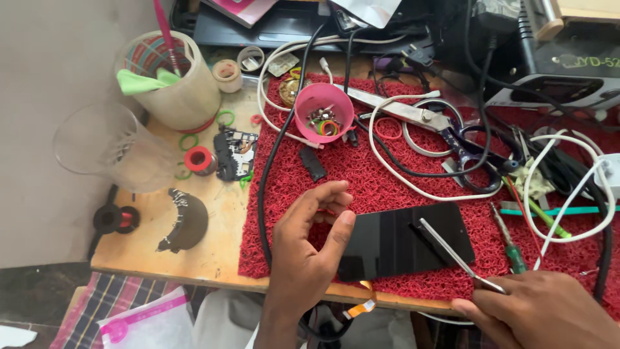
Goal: The person handles a white smartphone, peels off a protective film from the screen, and uses a metal prying tool to separate the screen assembly from the phone's frame. The person then removes the screen and places it on the workbench.
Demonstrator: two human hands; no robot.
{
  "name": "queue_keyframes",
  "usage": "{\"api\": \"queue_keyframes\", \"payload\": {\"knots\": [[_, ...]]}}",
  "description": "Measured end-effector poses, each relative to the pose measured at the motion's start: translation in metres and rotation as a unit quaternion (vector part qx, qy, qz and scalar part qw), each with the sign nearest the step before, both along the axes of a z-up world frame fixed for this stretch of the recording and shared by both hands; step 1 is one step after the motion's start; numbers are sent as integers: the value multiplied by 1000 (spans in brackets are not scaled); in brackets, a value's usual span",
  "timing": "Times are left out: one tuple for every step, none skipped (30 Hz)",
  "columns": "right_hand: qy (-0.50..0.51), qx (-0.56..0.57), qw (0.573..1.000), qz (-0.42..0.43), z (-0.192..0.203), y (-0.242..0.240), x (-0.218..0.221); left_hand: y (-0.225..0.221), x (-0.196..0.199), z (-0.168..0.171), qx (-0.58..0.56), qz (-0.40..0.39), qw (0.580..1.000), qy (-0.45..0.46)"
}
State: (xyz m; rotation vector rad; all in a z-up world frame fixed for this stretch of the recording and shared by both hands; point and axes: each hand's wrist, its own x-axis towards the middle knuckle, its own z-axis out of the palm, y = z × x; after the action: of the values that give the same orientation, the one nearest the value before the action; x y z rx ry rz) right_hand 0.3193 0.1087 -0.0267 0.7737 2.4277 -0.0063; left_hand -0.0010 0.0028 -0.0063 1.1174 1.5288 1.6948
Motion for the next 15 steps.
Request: {"api": "queue_keyframes", "payload": {"knots": [[33, -4, 999, 5, -1, 0, 2, -1, 1, 0, 2, -1, 1000, 17], [163, 14, 987, 10, 1, 0, 7, -2, 2, 0, 4, -3, 999, 35], [292, 32, 956, 14, 4, -2, 11, -2, 3, 1, 1, -2, 998, 63], [331, 44, 942, -7, 6, -4, 16, -3, 4, 1, -1, -1, 996, 92], [371, 57, 927, -27, 10, -6, 21, -2, 5, 2, -1, -1, 993, 121], [394, 65, 916, -27, 11, -7, 23, -1, 6, 3, -9, 2, 991, 132], [417, 73, 906, -25, 14, -8, 25, -1, 7, 3, -17, 6, 990, 143], [424, 75, 902, -2, 15, -9, 25, -1, 8, 3, -24, 10, 988, 154], [432, 77, 898, 22, 16, -9, 24, -1, 8, 3, -18, 10, 987, 157], [439, 80, 894, 46, 17, -8, 20, -1, 9, 3, -13, 11, 987, 160], [446, 82, 888, 69, 17, -6, 16, 0, 8, 3, -7, 11, 986, 164], [454, 84, 882, 93, 18, -3, 10, 0, 8, 3, -7, 11, 986, 166], [313, 19, 947, 70, 17, -1, 4, 1, 8, 3, -8, 10, 986, 168], [163, -45, 985, 43, 16, 3, -2, 1, 8, 3, -10, 9, 985, 170], [85, -70, 994, 18, 17, 4, -4, 1, 9, 2, -3, 13, 983, 181]]}}
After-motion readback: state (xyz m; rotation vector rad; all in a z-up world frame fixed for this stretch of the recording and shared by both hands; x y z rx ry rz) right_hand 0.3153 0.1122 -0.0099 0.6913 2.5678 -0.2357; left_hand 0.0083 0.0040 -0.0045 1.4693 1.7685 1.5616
